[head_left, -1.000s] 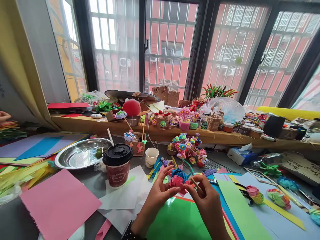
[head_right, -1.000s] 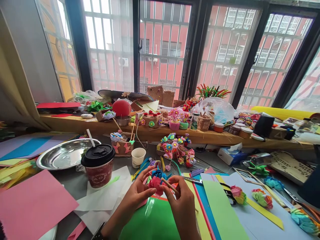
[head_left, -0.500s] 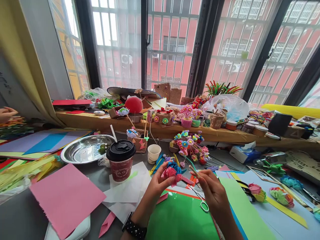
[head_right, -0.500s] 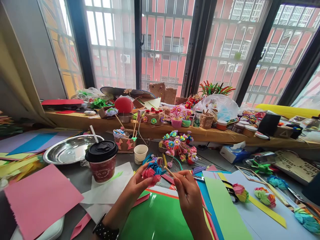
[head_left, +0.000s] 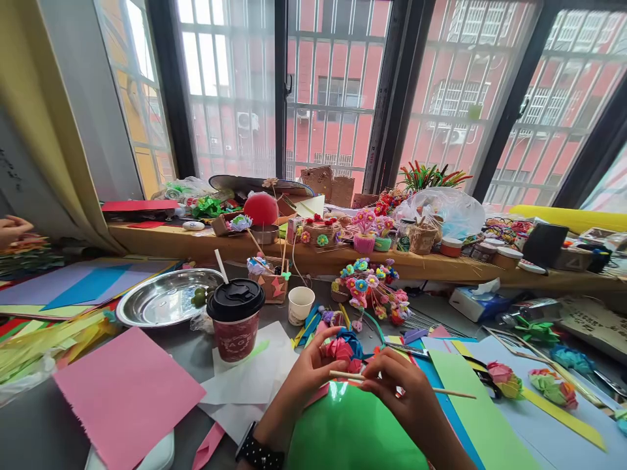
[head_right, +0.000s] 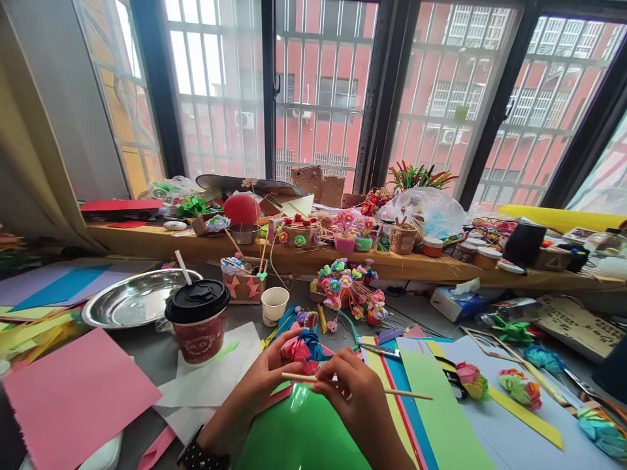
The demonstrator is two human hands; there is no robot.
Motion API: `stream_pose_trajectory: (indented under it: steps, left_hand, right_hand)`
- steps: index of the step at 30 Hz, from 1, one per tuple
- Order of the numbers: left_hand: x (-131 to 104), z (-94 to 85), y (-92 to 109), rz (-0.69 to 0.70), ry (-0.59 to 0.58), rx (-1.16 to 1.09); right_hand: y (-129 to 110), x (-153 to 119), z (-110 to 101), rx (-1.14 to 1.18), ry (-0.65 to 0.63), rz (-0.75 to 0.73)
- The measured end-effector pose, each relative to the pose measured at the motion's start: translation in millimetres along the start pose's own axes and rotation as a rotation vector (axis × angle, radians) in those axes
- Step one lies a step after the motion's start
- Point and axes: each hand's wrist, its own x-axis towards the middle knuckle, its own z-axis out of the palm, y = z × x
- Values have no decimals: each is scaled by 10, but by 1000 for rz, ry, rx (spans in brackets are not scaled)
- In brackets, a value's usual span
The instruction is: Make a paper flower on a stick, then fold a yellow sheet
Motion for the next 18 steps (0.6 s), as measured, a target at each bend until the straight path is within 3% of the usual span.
stream_pose_trajectory:
  steps: [6, 11, 18]
  left_hand:
    - [5, -24, -16, -45, -59, -4]
    - [-52, -1, 40, -95, -95, 20]
    - [-59, -4, 77, -82, -29, 99]
  right_hand:
    - [-27, 1, -20, 6, -107, 95]
    - [-71, 15, -38, -78, -179, 66]
    - [-33, 33, -25, -50, -150, 104]
